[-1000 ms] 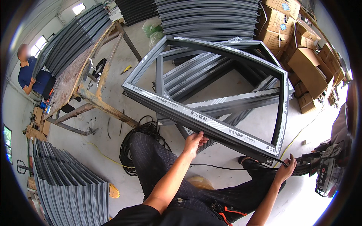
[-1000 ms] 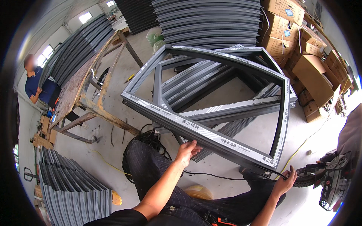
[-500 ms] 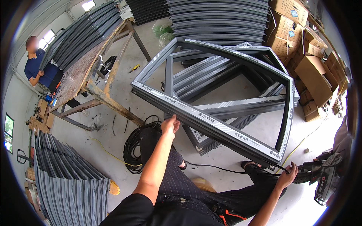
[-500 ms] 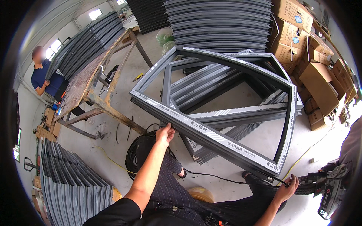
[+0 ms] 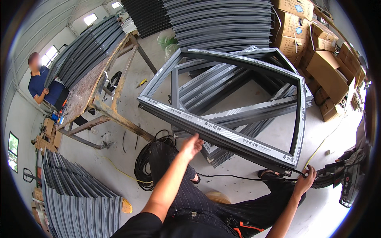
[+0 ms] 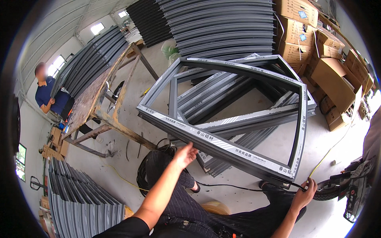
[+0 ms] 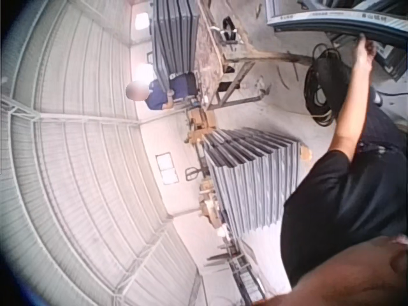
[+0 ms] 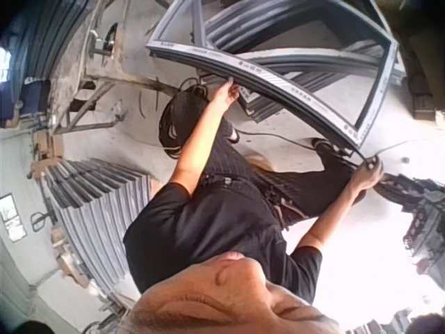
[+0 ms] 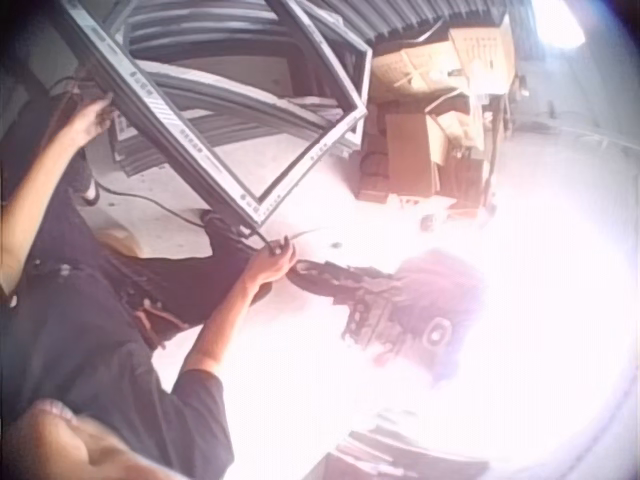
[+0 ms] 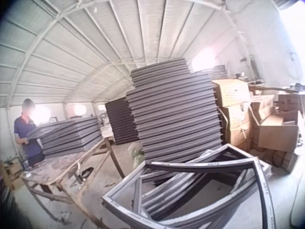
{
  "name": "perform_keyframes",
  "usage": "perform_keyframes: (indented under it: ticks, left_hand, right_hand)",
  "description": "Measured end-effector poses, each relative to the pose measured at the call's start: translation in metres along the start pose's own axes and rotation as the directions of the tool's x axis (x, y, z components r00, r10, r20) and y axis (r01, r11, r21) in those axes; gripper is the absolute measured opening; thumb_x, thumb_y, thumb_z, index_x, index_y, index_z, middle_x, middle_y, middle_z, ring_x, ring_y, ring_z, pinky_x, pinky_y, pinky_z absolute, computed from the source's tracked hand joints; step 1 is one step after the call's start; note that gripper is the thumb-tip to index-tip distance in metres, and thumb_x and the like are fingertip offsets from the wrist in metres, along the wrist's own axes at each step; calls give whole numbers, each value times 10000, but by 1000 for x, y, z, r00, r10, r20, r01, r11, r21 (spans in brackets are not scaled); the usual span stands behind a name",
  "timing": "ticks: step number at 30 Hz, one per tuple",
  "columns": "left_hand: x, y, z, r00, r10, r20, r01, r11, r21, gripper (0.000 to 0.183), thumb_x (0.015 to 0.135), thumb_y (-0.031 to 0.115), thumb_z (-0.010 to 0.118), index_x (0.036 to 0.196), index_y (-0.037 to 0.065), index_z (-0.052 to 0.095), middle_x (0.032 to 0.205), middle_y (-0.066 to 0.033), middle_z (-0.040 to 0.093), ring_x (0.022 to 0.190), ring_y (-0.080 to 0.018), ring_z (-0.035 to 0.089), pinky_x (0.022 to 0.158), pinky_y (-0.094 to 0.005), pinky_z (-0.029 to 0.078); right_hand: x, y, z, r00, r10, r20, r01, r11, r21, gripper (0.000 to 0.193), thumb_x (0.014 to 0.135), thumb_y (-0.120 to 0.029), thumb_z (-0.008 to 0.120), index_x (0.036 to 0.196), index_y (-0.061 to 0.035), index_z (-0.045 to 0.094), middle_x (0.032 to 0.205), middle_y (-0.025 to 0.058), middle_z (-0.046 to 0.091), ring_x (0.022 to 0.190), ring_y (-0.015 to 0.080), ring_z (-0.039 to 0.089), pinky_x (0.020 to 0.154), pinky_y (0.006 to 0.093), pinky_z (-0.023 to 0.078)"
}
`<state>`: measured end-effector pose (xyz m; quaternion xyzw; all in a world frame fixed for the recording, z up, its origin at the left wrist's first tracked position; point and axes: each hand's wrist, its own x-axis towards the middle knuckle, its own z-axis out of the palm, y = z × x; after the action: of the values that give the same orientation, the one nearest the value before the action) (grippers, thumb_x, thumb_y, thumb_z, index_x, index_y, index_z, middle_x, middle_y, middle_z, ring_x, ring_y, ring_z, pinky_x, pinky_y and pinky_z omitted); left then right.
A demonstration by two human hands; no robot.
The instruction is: The person places a metal frame onto a stack and then sits on the floor to insert a rubber seal around the inner edge of another metal frame using pliers to trim the seal.
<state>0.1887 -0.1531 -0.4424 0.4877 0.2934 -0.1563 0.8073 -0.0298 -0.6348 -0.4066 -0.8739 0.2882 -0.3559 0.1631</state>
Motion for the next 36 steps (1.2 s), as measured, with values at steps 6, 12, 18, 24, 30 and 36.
perform_keyframes:
  ticks: [6, 12, 18, 24, 30, 36]
  left_hand:
    - [-3, -2, 4, 999, 29, -41, -25, 994, 102, 233, 896, 300, 627, 901, 68, 601, 740, -54, 666, 619, -130, 627, 526, -246, 491]
    - [-39, -33, 39, 954, -209, 217, 190, 976, 105, 306, 838, 351, 694, 940, 76, 605, 862, -81, 667, 784, -185, 658, 636, -309, 530]
    - [-40, -57, 51, 984, -88, 153, 79, 995, 67, 273, 861, 310, 674, 914, 57, 587, 844, -84, 653, 787, -203, 650, 667, -315, 536]
    - [-70, -66, 77, 964, -160, 214, 155, 987, 37, 185, 849, 230, 696, 910, 102, 577, 912, -46, 642, 900, -200, 618, 828, -354, 509]
    - [-60, -76, 76, 977, -83, 197, 88, 996, -16, 78, 865, 139, 667, 898, 103, 606, 911, -39, 644, 913, -197, 616, 816, -348, 507]
    - [-62, -88, 84, 887, -276, 371, 255, 961, 104, 300, 835, 295, 706, 1027, 101, 582, 987, -91, 660, 961, -207, 615, 844, -372, 493]
  right_hand:
    - [5, -15, -2, 996, 38, 85, -39, 999, 12, 200, 835, 13, 540, 1022, 14, 613, 1041, 146, 589, 884, 297, 600, 776, 366, 477]
    - [5, -13, -5, 991, 74, 112, -73, 997, -16, 232, 820, 43, 514, 1025, 4, 615, 1054, 155, 587, 946, 328, 588, 800, 380, 471]
    - [7, -25, -7, 982, 67, 175, -57, 996, -62, 337, 742, 120, 478, 1029, -2, 606, 1080, 160, 579, 969, 342, 571, 821, 386, 458]
    - [3, -16, -1, 978, 90, 186, -75, 994, -84, 359, 691, 134, 482, 995, -5, 611, 1045, 156, 587, 910, 337, 574, 779, 393, 453]
    - [2, -13, 0, 968, 96, 232, -69, 990, -120, 284, 711, 105, 503, 942, -5, 627, 992, 149, 597, 918, 340, 573, 788, 398, 452]
    - [1, -4, 1, 918, 168, 360, -117, 980, -160, 285, 709, 103, 512, 937, -16, 637, 965, 146, 603, 922, 334, 566, 785, 399, 454]
